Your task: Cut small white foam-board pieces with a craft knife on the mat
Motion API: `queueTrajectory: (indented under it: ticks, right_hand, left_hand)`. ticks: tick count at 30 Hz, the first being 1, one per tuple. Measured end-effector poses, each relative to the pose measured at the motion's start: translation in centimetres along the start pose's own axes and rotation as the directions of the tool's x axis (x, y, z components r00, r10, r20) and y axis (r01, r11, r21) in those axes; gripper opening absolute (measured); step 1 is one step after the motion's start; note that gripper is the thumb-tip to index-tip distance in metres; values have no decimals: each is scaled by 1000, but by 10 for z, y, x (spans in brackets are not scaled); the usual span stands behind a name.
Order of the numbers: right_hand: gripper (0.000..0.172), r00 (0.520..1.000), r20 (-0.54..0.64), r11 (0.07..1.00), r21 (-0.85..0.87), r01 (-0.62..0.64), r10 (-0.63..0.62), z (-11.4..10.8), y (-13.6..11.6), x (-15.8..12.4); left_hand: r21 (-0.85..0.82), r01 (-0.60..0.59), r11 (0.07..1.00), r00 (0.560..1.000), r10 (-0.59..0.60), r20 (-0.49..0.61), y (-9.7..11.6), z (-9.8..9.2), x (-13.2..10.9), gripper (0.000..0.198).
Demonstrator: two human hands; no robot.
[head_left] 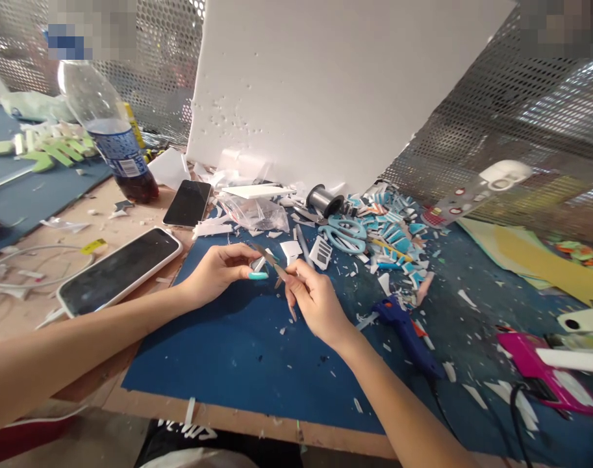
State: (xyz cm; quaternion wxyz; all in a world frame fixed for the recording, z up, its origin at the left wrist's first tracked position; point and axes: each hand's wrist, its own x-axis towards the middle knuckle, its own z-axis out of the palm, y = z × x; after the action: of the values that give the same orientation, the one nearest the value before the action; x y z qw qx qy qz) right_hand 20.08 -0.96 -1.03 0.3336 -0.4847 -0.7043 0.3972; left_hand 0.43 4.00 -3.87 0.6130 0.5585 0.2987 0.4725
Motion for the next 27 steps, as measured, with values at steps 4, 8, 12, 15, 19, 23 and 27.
queueTrajectory:
  ticks: [4, 8, 12, 15, 19, 23, 27]
  right_hand:
    - [26, 1000, 15, 999, 45, -20, 19, 2, 0, 0]
    - [27, 999, 28, 996, 84, -39, 36, 3, 0, 0]
    - [27, 997, 43, 979, 191, -72, 65, 4, 2, 1]
    - [27, 994, 67, 961, 259, -97, 83, 4, 3, 1]
    - [26, 993, 91, 953, 286, -101, 78, 3, 5, 1]
    - [25, 991, 100, 949, 295, -114, 88, 3, 8, 0]
    - [25, 989, 108, 945, 302, -127, 99, 6, 9, 0]
  left_hand:
    - [-57, 13, 998, 1000, -12, 27, -1, 2, 0, 26]
    - [-62, 13, 998, 998, -9, 65, 1, 3, 1, 26]
    - [-44, 28, 999, 998, -26, 51, -1, 1, 1, 28]
    - [-54, 18, 998, 1000, -17, 19, -3, 0, 0, 33]
    - [-36, 4, 999, 1000, -4, 17, -3, -2, 1, 33]
    - [-2, 0, 1000, 1000, 0, 30, 0, -2, 1, 31]
    - [37, 43, 998, 997, -46, 66, 3, 0, 1, 25]
